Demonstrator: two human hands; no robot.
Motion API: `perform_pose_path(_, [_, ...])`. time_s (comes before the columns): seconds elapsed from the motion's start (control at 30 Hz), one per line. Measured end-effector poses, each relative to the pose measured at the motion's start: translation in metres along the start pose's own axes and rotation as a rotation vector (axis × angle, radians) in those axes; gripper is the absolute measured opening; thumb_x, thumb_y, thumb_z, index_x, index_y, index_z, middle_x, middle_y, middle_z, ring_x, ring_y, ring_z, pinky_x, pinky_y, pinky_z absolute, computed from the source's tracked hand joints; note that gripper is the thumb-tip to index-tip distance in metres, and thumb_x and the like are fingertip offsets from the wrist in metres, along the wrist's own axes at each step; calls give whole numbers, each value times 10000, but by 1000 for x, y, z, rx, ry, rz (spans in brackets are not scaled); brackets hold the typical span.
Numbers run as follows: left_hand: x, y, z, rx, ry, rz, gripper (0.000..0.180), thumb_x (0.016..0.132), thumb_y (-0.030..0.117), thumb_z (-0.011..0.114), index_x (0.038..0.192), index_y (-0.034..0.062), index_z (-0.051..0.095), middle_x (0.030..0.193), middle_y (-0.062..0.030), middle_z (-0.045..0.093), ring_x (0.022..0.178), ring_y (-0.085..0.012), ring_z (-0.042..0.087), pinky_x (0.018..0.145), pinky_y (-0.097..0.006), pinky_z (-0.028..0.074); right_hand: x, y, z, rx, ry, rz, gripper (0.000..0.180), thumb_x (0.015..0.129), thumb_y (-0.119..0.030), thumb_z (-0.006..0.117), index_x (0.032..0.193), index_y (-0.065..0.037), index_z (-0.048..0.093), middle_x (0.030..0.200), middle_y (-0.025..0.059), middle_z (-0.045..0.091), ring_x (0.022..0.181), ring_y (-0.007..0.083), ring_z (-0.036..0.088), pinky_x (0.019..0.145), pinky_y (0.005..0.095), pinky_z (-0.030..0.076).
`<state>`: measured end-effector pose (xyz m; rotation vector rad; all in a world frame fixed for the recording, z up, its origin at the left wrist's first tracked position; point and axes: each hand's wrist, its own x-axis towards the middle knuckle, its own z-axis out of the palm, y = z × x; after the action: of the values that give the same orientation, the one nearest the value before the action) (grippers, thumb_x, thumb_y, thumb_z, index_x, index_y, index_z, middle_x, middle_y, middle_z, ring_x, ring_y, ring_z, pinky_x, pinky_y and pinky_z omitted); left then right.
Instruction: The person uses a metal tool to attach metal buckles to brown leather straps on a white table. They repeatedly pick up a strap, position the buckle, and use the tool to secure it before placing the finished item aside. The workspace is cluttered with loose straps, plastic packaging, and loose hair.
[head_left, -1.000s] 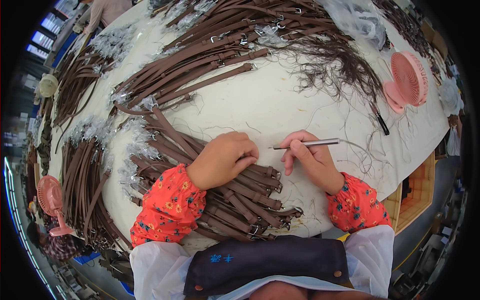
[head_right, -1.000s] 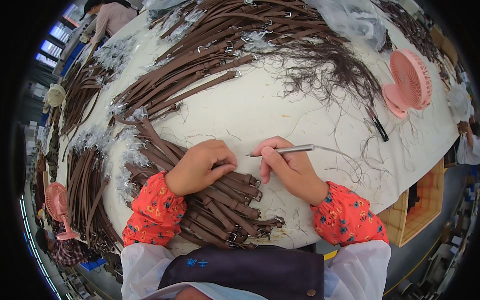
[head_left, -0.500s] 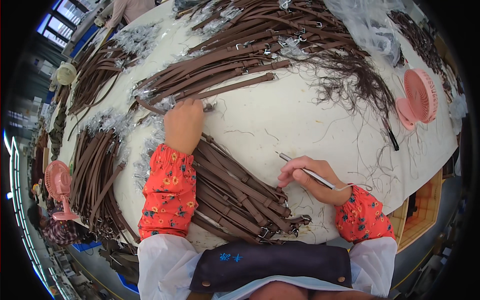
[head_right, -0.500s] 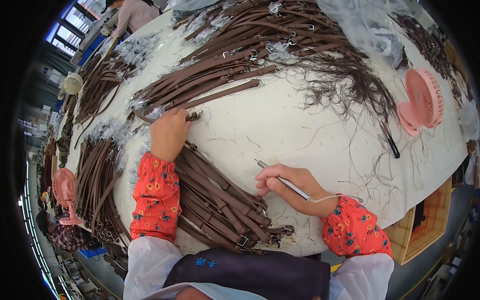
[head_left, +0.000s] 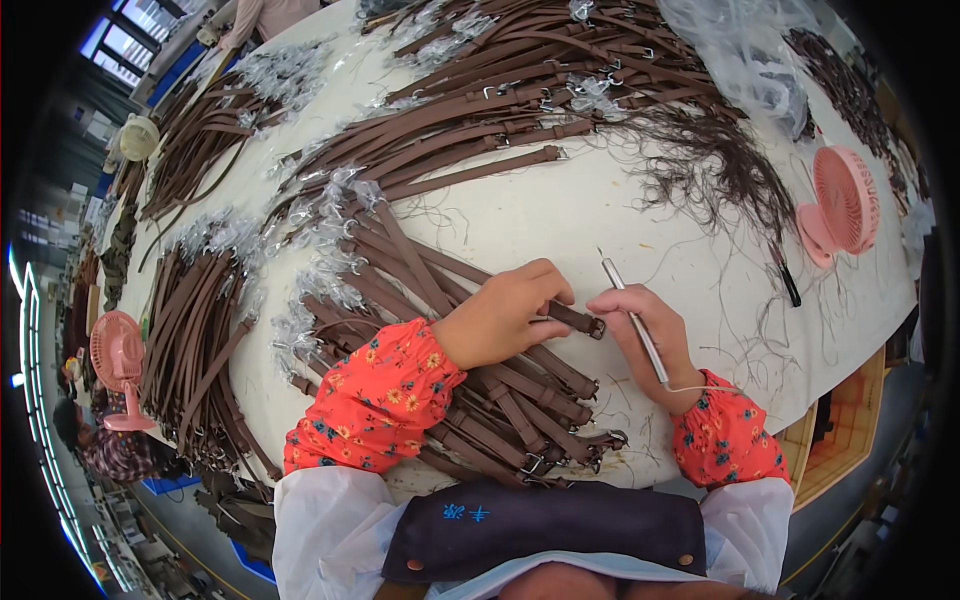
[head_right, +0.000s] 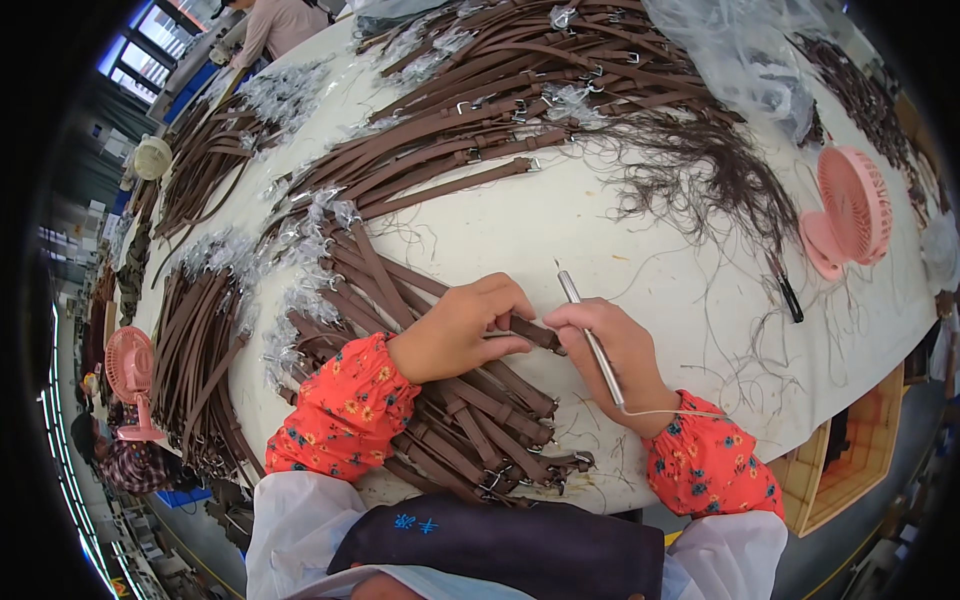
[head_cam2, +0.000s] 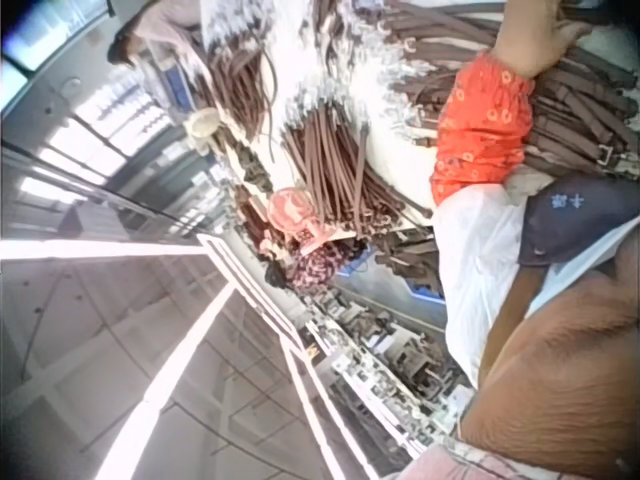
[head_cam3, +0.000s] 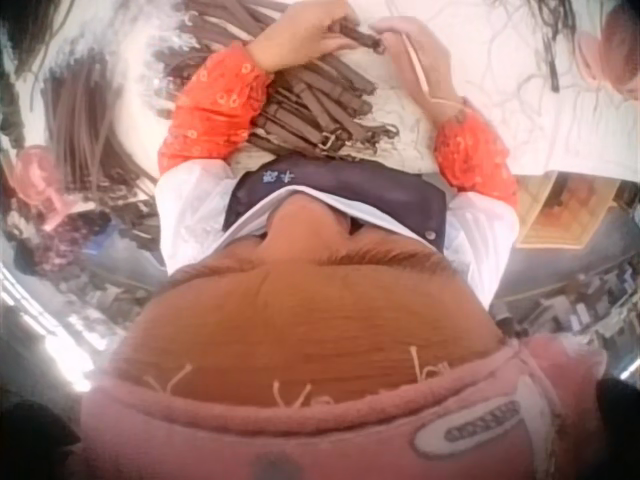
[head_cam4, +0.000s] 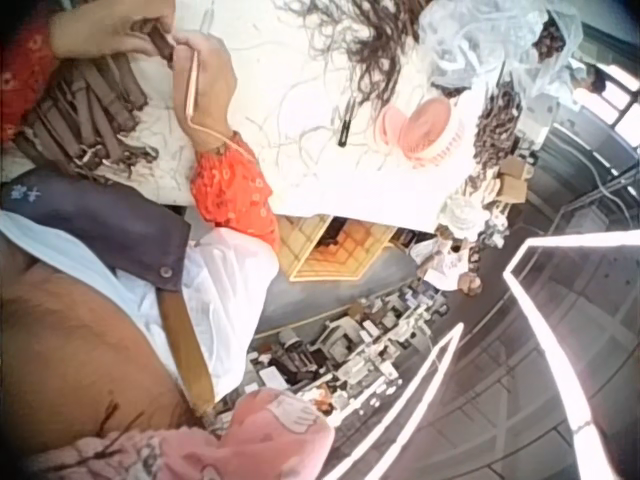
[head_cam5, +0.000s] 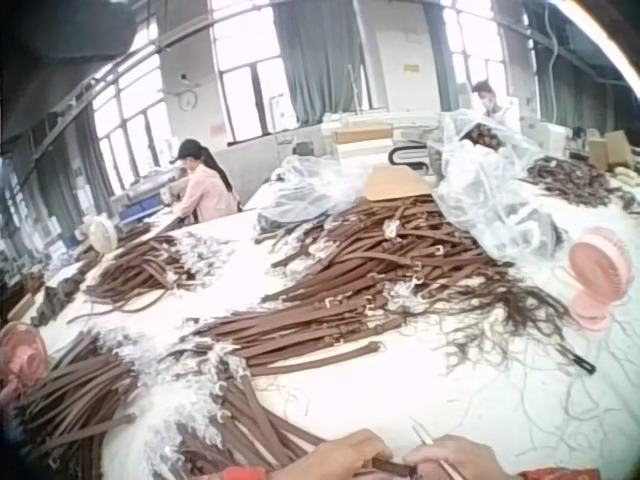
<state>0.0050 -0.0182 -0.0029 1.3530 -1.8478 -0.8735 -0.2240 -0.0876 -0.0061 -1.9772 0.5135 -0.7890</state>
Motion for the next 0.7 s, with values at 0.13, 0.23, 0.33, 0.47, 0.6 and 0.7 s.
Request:
perform_pose_path(0.13, [1,-5,1,6,-27,-51,312,806,42,787,1072,45,624,948,-98,604,730,-210,607,673,-339,505,4,0,2,-170,-77,-77,362,858,-26,699,1195,-107,596,1003,120,665,899,310,646,797,379,518])
perform_pose_path(0.23, [1,-4,3,-9,-50,-74,326,804,39,782,1083,40,612,977,-106,605,745,-231,613,685,-355,508,1,5,3,-170,-105,-50,387,821,-23,719,1175,-117,594,1025,107,662,915,312,640,839,406,500])
perform_pose_path(0.33, [2,-2,3,-28,-18,-30,342,782,8,795,1081,57,634,948,-64,593,727,-177,579,669,-311,493,1,6,1,-147,-103,-24,376,817,-19,717,1158,-116,592,1006,90,666,916,301,641,848,402,491])
perform_pose_path(0.47, [2,0,1,-13,-28,-8,352,780,8,791,1091,64,636,950,-65,589,745,-186,578,682,-313,497,2,5,-1,-215,-109,-73,373,805,-6,714,1142,-108,591,982,70,672,895,293,645,849,396,487])
perform_pose_path(0.6, [-2,-1,6,37,-30,22,250,799,1,768,1018,54,660,951,-62,598,774,-191,602,687,-318,503,3,4,-3,-223,-117,-84,340,852,-10,686,1165,-101,592,997,87,678,897,265,660,841,360,494])
perform_pose_path(0.7, [-1,-3,7,35,-18,49,157,827,-1,747,959,37,670,936,-65,614,776,-183,620,685,-313,507,-1,1,-1,-33,-55,217,258,966,-67,612,1220,-64,568,992,85,684,895,204,677,860,319,504])
